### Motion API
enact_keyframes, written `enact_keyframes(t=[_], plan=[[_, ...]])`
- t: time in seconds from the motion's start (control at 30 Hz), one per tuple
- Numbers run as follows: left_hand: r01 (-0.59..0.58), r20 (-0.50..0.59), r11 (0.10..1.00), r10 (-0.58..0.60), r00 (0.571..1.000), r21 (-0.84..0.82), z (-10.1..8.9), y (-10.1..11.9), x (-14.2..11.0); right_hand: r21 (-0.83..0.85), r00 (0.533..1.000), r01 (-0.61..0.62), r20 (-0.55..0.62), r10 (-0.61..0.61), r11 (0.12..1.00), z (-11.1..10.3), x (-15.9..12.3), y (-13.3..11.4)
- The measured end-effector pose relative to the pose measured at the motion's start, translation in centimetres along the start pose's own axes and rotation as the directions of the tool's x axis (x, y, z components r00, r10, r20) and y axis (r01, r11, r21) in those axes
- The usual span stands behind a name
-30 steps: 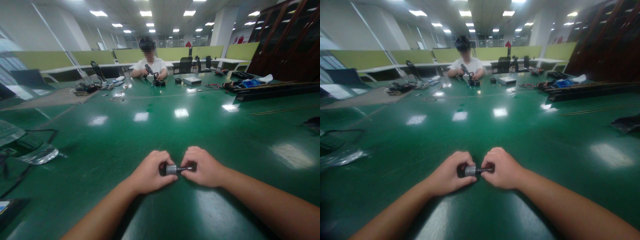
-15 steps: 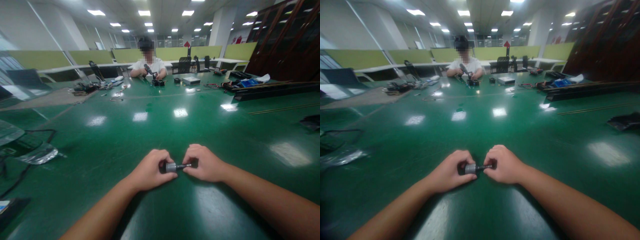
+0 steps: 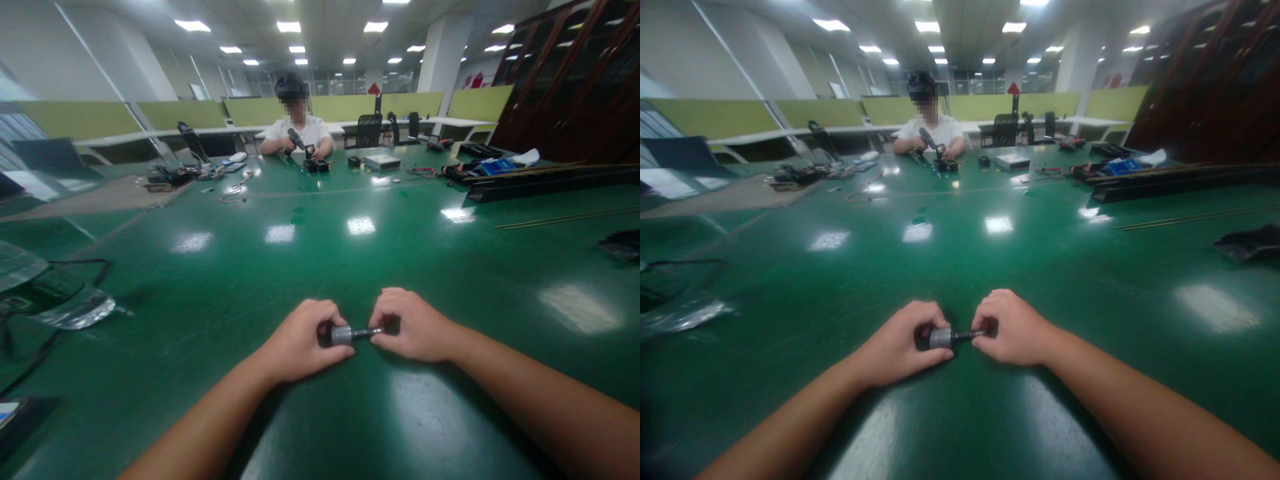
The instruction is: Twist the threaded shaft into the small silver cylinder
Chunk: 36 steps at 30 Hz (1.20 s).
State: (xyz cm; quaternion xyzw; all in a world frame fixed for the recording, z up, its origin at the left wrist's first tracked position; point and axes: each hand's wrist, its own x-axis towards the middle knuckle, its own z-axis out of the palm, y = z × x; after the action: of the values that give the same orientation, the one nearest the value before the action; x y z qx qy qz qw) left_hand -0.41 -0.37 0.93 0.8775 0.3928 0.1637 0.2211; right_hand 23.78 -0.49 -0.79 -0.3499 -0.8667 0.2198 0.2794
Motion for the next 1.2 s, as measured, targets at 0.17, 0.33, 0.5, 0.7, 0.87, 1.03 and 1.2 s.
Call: enact_keyframes(t=[0.17, 0.33, 0.5, 0.7, 0.87, 1.03, 1.2], plan=[[0.002, 0.007, 1.000, -0.002, 1.000, 0.007, 0.0, 0.0, -0.1, -0.006, 1.000, 0.003, 0.014, -0.003, 1.000, -0.4, -0.1, 0.2], [-0.007, 0.003, 1.000, 0.007, 1.000, 0.001, 0.0, 0.1, -0.1, -0.024, 0.998, -0.020, 0.051, 0.021, 1.000, -0.8, -0.3, 0.4], [-0.005, -0.003, 1.000, 0.005, 1.000, -0.008, -0.1, 0.2, -0.1, -0.021, 0.997, -0.021, 0.078, 0.023, 1.000, -1.3, -0.3, 0.6], [-0.019, -0.012, 1.000, 0.018, 1.000, -0.021, -0.1, 0.2, -0.2, -0.014, 0.997, 0.004, 0.075, -0.003, 1.000, -1.6, -0.2, 0.4], [-0.019, -0.003, 1.000, 0.019, 1.000, -0.014, 0.0, 0.1, -0.2, -0.023, 0.997, 0.002, 0.072, 0.000, 1.000, -1.6, -0.1, 0.3], [-0.013, 0.001, 1.000, 0.013, 1.000, -0.011, -0.1, 0.1, -0.2, -0.018, 0.996, -0.006, 0.085, 0.007, 1.000, -1.8, -0.1, 0.3], [-0.005, 0.004, 1.000, 0.005, 1.000, -0.016, -0.1, 0.2, -0.2, -0.026, 0.994, -0.019, 0.104, 0.022, 0.999, -1.9, -0.2, 0.2]])
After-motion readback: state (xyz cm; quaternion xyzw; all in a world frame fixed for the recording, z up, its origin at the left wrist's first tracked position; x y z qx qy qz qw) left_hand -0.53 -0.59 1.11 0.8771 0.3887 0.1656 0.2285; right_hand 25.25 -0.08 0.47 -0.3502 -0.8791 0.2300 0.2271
